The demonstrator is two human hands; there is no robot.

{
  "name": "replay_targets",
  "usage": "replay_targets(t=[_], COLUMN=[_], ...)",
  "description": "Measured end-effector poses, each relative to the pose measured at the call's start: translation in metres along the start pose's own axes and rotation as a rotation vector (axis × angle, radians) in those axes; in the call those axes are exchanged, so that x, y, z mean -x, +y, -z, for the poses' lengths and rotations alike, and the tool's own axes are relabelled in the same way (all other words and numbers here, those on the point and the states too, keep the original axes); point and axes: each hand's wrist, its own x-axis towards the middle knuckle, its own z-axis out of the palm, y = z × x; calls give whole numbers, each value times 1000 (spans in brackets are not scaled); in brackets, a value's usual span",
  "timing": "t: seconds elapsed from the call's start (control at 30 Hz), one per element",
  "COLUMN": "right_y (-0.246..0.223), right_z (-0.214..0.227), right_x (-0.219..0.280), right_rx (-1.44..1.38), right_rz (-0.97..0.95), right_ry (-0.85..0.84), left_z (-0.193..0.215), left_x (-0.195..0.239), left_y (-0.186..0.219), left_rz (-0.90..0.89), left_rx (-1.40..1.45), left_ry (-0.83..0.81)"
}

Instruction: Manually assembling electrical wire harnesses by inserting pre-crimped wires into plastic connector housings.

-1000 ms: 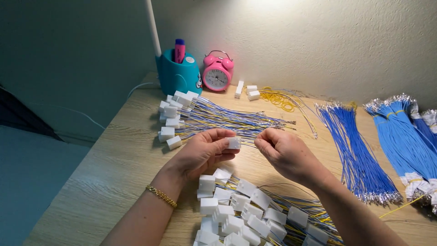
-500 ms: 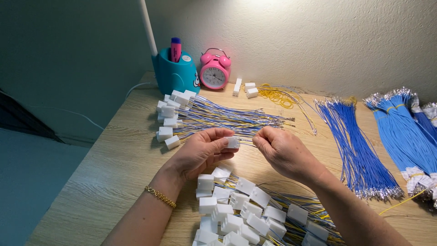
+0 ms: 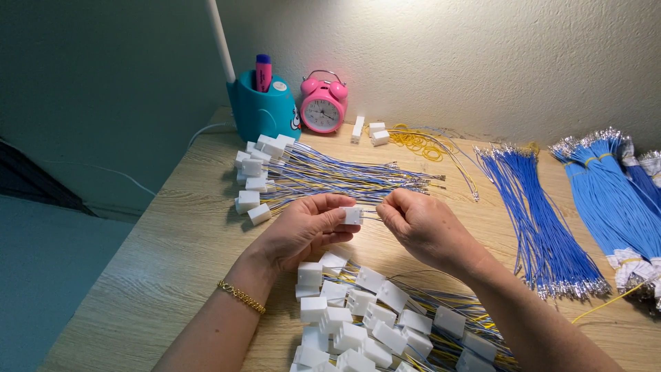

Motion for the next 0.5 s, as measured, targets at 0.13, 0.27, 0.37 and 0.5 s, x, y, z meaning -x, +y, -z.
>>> replay_targets(t=[0.13, 0.27, 0.37, 0.5], right_y=[-7, -6, -4, 5], right_z=[-2, -3, -9, -15], right_x=[4, 4, 4, -1], right_rx=[-2, -21, -45, -88], right_rz=[-11, 13, 26, 62], right_ry=[-23, 9, 18, 63], left_z=[-3, -3, -1, -2], left_x=[3, 2, 1, 1], left_y=[2, 2, 3, 4], left_rz=[8, -1, -28, -41], left_rx=[-15, -38, -66, -90], left_ry=[-3, 0, 17, 36])
